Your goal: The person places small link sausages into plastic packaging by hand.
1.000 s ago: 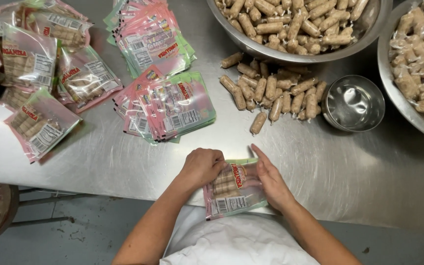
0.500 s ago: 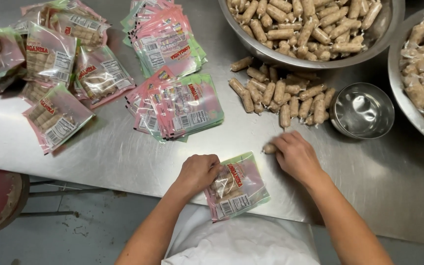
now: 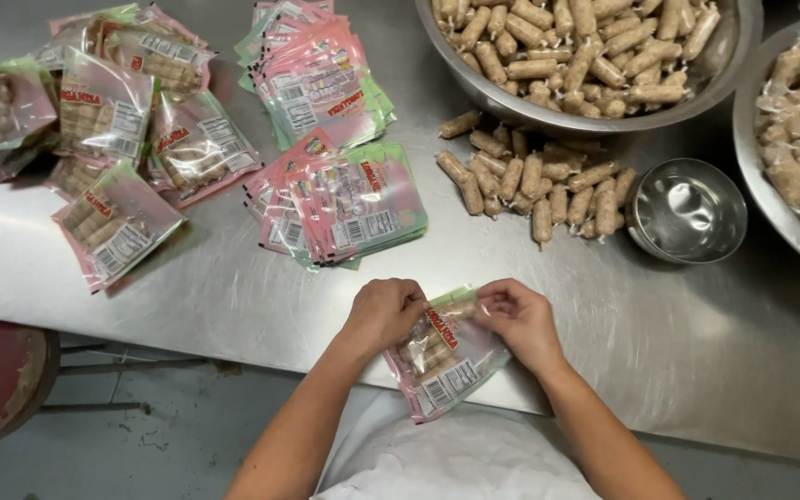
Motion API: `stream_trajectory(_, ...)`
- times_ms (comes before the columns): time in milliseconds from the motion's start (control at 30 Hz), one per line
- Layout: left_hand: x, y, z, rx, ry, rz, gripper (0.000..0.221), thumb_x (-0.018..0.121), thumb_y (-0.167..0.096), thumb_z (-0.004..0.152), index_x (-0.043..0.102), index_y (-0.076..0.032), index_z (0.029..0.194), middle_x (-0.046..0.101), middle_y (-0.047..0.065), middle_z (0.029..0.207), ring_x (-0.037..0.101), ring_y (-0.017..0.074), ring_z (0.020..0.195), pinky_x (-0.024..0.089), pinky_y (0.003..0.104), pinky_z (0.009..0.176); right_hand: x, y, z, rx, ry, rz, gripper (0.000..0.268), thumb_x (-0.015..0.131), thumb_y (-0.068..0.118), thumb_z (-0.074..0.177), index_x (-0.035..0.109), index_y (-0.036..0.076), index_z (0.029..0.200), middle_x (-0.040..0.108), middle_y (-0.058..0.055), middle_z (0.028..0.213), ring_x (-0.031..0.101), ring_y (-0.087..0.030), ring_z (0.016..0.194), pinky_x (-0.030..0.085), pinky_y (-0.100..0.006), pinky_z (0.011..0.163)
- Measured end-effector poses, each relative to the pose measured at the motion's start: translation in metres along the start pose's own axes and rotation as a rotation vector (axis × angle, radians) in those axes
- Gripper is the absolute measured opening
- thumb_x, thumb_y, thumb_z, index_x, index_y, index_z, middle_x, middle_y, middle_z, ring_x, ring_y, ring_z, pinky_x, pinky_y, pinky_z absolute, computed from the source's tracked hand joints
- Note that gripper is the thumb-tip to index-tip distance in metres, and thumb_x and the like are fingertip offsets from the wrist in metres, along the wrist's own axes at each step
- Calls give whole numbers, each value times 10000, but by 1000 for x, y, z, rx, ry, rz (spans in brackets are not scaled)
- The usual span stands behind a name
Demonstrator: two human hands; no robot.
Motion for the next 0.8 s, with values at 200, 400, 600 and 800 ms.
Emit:
stream_trajectory(200, -6, -3, 6, 17, -1, 4, 189, 696, -193, 904, 805, -50, 961, 777, 201, 851, 741, 472, 917, 580, 520, 814, 35, 8, -25, 27, 201, 385, 642, 678, 264, 953, 427, 10, 1486, 761, -338, 1153, 751, -366, 1106, 602, -502, 982)
stream_trajectory(400, -4, -1, 2, 0, -4, -11, 189, 692, -205, 917, 801, -53, 946, 773, 189, 844, 744, 460, 903, 583, 505, 813, 64, 27, -29, 152, 351, 85, 971, 751, -69, 827, 283, 188, 1637, 799, -271, 1110, 785, -313, 992, 646, -405, 909)
stream_trajectory(600, 7, 5, 7, 15, -25, 31, 192, 667, -236, 950, 789, -88, 956, 774, 152, 847, 748, 432, 902, 593, 514, 811, 76, 32, -29, 170, 388, 12, 930, 652, -125, 866, 292, 215, 1654, 803, -224, 998, 757, -231, 894, 647, -324, 820)
stream_trajectory(800, 23, 31, -1, 6, -20, 164, 142, 516, -229, 1031, 597, -150, 946, 702, 94, 769, 631, 360, 692, 441, 473, 629, 43, 58, -21, 193, 346, 139, 983, 723, 69, 817, 251, 229, 1663, 754, -248, 1325, 782, -378, 1105, 559, -536, 1065)
Point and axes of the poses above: each hand's wrist, its own z-axis towards the middle knuckle, its own x-axis out of the palm, y = z × x, the point moved 10 cm from there along z, towards the middle knuckle
